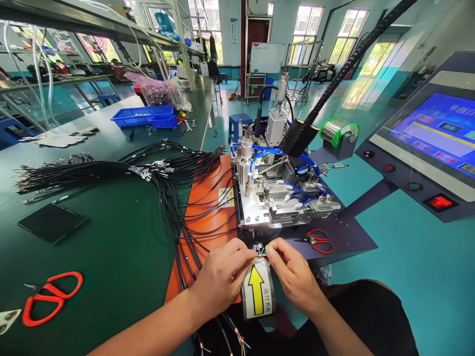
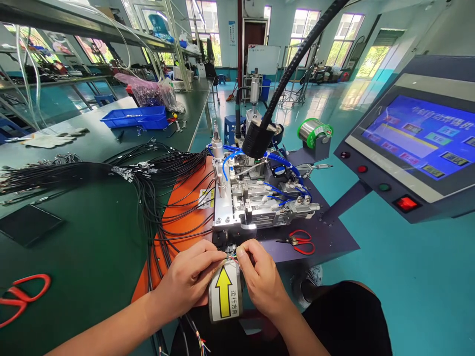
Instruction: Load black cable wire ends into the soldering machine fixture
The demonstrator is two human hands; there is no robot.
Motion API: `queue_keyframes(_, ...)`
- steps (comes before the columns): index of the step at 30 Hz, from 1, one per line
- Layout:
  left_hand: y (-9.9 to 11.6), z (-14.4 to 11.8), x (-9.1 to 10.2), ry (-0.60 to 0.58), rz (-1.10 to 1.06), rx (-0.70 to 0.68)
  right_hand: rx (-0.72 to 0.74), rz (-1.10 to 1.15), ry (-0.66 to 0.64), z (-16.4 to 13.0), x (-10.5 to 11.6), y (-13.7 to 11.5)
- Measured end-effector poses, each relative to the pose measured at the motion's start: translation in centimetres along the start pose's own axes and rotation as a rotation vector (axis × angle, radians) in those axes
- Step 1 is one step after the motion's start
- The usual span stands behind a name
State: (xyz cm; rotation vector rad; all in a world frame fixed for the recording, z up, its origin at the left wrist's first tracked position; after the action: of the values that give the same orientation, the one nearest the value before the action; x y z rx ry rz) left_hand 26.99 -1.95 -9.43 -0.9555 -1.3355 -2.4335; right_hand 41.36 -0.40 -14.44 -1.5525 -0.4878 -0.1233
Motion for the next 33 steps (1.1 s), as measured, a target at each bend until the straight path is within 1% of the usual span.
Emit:
queue_keyframes(8, -0.2, 0.1, 0.0, 0.007, -0.006, 0.025, -0.026, 0.072, -0.014, 0.1, -0.2, 0.7)
queue_keyframes(19, -0.5, -0.1, 0.1, 0.021, -0.045, 0.054, 0.032, 0.098, 0.036, 0.0, -0.2, 0.6)
queue_keyframes(25, -0.6, 0.0, 0.0, 0.021, -0.046, 0.063, 0.042, 0.095, 0.039, 0.0, -0.1, 0.3)
queue_keyframes(29, -0.8, 0.0, 0.0, 0.038, -0.009, 0.057, 0.018, 0.087, 0.032, 0.0, -0.4, 0.6)
queue_keyframes(33, -1.1, -0.2, -0.1, 0.035, 0.012, 0.050, -0.028, 0.098, 0.061, 0.4, -0.5, 1.6)
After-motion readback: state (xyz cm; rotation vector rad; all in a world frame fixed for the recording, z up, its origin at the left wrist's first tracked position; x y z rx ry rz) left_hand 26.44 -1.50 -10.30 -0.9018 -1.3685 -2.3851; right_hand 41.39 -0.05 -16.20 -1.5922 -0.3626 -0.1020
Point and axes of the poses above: each hand's wrist, its own z-axis towards the middle knuckle, its own x-axis out of the back of the hand, y = z × x, the point moved 8 cm from there along z, towards the middle knuckle, and after that the axes turned 3 degrees about -z, right-handed, at the moved point
